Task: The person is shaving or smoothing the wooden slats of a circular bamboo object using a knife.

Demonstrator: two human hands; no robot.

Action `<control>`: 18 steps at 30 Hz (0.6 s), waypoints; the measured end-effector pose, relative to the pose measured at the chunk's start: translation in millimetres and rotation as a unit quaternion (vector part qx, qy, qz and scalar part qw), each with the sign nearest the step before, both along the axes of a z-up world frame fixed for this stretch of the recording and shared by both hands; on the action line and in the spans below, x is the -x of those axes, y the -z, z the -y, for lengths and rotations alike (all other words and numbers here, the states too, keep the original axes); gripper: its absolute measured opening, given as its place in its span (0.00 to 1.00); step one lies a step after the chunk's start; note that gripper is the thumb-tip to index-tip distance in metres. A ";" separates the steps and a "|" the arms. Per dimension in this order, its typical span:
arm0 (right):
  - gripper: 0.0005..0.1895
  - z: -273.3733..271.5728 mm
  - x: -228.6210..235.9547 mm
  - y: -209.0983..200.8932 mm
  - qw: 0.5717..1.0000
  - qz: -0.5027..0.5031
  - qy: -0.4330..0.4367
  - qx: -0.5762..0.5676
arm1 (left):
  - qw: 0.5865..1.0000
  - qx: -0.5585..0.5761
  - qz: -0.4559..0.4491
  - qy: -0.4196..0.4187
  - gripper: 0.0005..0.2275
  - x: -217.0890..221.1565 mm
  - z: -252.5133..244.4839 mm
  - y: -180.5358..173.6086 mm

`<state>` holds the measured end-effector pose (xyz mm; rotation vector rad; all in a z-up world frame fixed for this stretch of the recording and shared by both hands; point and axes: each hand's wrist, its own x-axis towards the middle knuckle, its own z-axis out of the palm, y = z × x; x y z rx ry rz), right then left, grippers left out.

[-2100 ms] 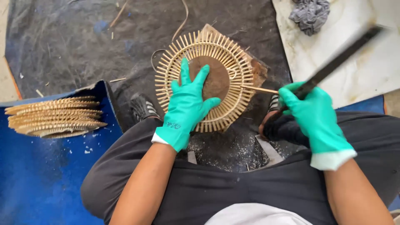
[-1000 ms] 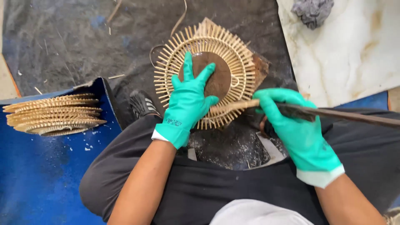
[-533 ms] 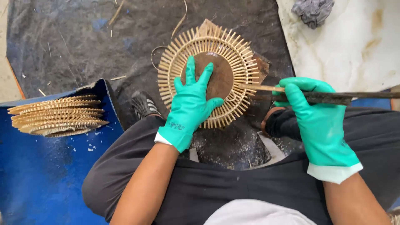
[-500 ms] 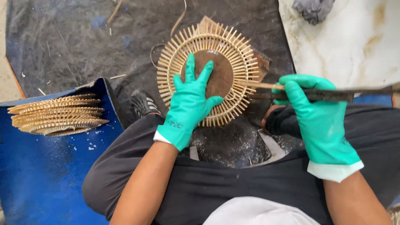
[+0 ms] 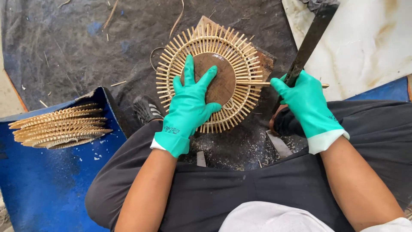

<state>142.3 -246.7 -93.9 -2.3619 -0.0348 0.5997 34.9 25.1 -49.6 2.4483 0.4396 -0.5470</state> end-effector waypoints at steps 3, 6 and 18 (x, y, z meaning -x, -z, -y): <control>0.15 -0.3 -3.0 -0.5 0.999 -0.031 0.020 -0.039 | 1.000 -0.004 0.011 0.001 0.46 0.3 -0.9 5.5; 0.16 -2.3 -1.6 -4.4 0.996 -0.066 0.042 -0.040 | 1.000 -0.004 0.006 0.005 0.46 -2.4 -1.5 -1.1; 0.15 1.6 -9.6 -19.9 0.990 -0.072 0.098 -0.070 | 0.998 0.005 0.046 -0.040 0.43 11.6 3.1 6.3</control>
